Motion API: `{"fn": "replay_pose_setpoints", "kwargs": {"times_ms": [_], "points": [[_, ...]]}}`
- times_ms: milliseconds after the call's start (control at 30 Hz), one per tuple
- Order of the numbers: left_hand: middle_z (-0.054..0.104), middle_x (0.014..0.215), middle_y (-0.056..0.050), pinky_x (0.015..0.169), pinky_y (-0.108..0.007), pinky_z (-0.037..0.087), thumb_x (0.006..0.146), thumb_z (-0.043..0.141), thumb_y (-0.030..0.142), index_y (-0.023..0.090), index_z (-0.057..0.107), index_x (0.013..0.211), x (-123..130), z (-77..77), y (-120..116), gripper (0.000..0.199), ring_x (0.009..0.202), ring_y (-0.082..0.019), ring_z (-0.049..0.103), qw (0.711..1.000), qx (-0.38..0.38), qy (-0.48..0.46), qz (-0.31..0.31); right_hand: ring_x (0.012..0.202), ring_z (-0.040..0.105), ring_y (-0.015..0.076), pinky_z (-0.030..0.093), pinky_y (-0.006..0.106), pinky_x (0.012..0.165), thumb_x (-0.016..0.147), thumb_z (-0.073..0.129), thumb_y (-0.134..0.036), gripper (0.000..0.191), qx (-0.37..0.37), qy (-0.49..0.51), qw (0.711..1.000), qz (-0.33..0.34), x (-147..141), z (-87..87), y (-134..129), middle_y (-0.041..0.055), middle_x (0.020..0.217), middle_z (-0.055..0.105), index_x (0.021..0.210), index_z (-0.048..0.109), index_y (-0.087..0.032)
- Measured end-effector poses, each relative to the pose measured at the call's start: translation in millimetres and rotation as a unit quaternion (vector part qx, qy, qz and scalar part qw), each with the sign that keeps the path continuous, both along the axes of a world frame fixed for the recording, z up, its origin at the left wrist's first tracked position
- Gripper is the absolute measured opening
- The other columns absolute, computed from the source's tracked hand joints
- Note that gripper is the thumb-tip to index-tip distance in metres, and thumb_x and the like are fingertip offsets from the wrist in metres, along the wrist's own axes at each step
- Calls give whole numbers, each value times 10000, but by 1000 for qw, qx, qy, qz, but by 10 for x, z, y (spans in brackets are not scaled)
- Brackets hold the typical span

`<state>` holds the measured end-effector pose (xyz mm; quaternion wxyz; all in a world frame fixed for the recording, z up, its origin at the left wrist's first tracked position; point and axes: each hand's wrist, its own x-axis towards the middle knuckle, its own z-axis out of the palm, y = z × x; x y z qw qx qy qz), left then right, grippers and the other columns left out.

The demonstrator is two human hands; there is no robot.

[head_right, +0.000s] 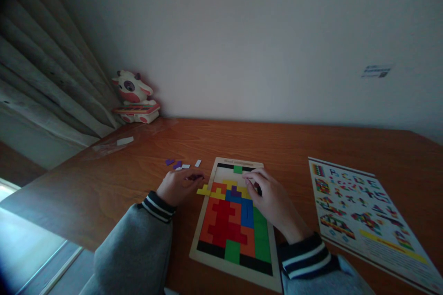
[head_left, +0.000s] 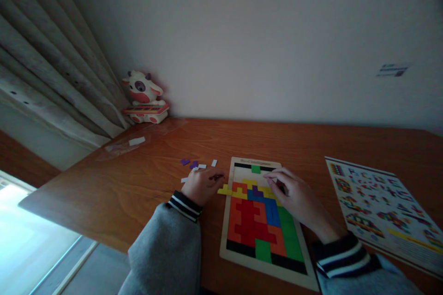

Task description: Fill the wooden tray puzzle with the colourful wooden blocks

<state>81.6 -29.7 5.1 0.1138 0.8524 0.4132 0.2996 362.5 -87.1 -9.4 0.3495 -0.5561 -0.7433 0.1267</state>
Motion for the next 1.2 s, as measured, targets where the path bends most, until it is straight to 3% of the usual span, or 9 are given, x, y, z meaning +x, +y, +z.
{"fn": "replay_pose_setpoints", "kwargs": {"times_ms": [67,233,433,600,733,867,1033,1200], "points": [[747,923,-10,754,-229,542,882,545,186,224,684,1007,15,11,-10,191,810,-135,700,999,-8,-22,-37,849,650,191,529,353,753,965,445,-354,228,-2,3,1000,2,-2,-4,2,70,1079,631,1034,631,-241],[721,1057,-41,857,-293,556,842,459,78,201,700,938,-57,-22,3,286,942,-157,689,990,21,36,-133,852,656,197,538,364,769,957,453,-351,223,5,10,1000,1,-2,-7,5,74,1084,642,1023,637,-242],[672,1208,-63,921,-356,554,744,574,121,215,674,1136,-101,7,-95,415,1040,-213,670,988,10,82,-127,907,651,202,541,362,795,963,444,-333,222,3,3,1000,-4,8,-8,9,72,1085,639,1039,631,-242],[700,1147,-51,887,-323,569,756,574,123,224,705,1064,-58,-55,-37,349,993,-191,688,984,11,97,-151,872,653,197,546,357,767,962,448,-331,216,12,6,1000,-5,-2,3,10,76,1060,642,1031,631,-237],[710,1108,-62,858,-303,578,785,527,74,199,712,1031,-33,-110,26,333,947,-172,696,987,56,73,-129,835,658,194,547,356,751,954,455,-334,216,20,13,1000,-15,-2,9,10,75,1045,651,1022,635,-236],[723,1082,-52,877,-327,561,898,508,125,211,716,1020,12,-62,7,256,964,-177,681,986,114,57,-111,789,652,187,547,352,719,951,461,-363,230,13,25,999,-20,1,11,11,74,1035,655,1027,638,-238],[736,1059,-44,822,-326,554,951,530,215,221,719,1022,133,-8,-67,202,916,-180,676,978,163,44,-125,807,651,184,546,349,743,947,484,-387,246,-19,68,997,-5,-83,53,-12,69,1048,673,1056,645,-237],[740,1033,-33,780,-280,548,960,538,243,207,712,995,288,0,-163,181,852,-148,682,971,172,37,-161,895,668,194,546,367,823,931,518,-461,320,-108,144,982,63,-227,92,-50,58,1048,707,1132,644,-247]]}}
